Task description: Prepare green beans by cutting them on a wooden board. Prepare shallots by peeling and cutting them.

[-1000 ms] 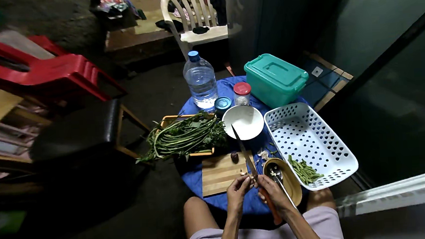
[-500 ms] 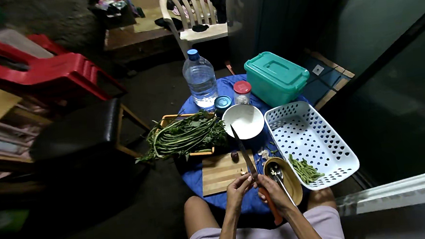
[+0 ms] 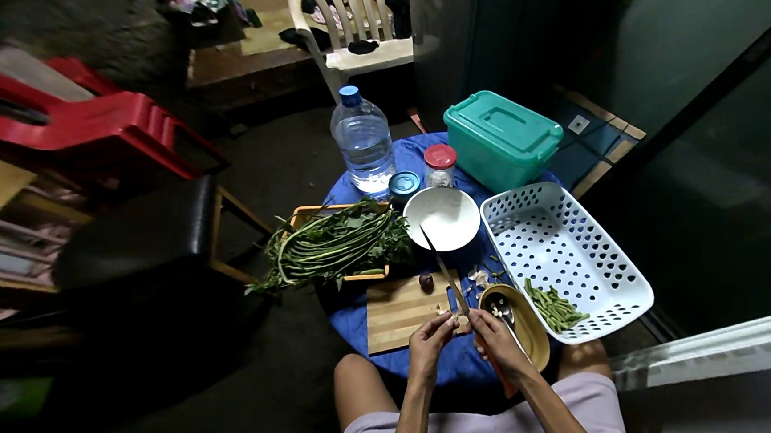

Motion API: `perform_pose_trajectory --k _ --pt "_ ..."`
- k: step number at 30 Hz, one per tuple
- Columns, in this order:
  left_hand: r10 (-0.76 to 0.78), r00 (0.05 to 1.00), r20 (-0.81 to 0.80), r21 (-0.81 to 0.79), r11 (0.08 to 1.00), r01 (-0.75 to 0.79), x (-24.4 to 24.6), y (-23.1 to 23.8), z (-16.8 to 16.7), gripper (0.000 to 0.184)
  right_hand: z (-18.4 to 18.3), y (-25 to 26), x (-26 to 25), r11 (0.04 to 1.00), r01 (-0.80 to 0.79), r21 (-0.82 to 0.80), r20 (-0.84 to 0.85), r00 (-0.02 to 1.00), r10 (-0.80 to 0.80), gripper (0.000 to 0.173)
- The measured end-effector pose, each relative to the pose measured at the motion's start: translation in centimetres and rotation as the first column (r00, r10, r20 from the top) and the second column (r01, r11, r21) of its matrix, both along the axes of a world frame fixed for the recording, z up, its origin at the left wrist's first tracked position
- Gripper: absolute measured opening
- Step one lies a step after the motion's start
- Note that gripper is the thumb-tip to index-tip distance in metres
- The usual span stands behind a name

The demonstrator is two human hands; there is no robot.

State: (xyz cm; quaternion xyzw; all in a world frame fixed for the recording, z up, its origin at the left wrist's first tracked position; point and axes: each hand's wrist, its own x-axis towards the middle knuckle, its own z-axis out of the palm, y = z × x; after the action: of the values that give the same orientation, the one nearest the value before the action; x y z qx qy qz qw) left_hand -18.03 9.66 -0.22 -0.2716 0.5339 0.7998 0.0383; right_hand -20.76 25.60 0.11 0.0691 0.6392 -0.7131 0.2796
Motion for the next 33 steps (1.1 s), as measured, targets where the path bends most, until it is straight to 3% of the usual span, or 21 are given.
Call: perform_pose_trajectory --k 4,8,11,28,33 --pt "0.001 1.000 0.017 0.039 0.999 -0.002 -0.12 -0.12 0.09 0.018 0.10 0.25 -0.10 0.997 0.011 -0.080 0.053 0.999 -0.007 0.036" --pt "-0.032 0.999 -0.018 -0.048 0.998 0.031 -0.18 -0.17 -0.16 0.018 0.21 0.78 -0.16 0.976 -0.053 -0.209 0.072 0.995 0.069 0.038" --pt "-0.056 0.997 -0.059 -0.121 0.991 0.049 -0.30 -0.06 -0.11 0.018 0.18 0.62 -0.12 0.979 -0.102 -0.175 0.039 0.993 0.110 0.039" --pt "-0.036 0.996 -0.081 -0.230 0.973 0.016 -0.42 0.26 -0.37 0.012 -0.21 0.03 -0.03 0.975 -0.029 -0.221 0.078 0.996 0.047 0.033" --pt "-0.040 0.999 -0.032 -0.132 0.991 0.035 -0.49 0.52 0.11 0.016 -0.28 0.01 0.03 0.969 -0.006 -0.245 0.102 0.994 0.032 0.031"
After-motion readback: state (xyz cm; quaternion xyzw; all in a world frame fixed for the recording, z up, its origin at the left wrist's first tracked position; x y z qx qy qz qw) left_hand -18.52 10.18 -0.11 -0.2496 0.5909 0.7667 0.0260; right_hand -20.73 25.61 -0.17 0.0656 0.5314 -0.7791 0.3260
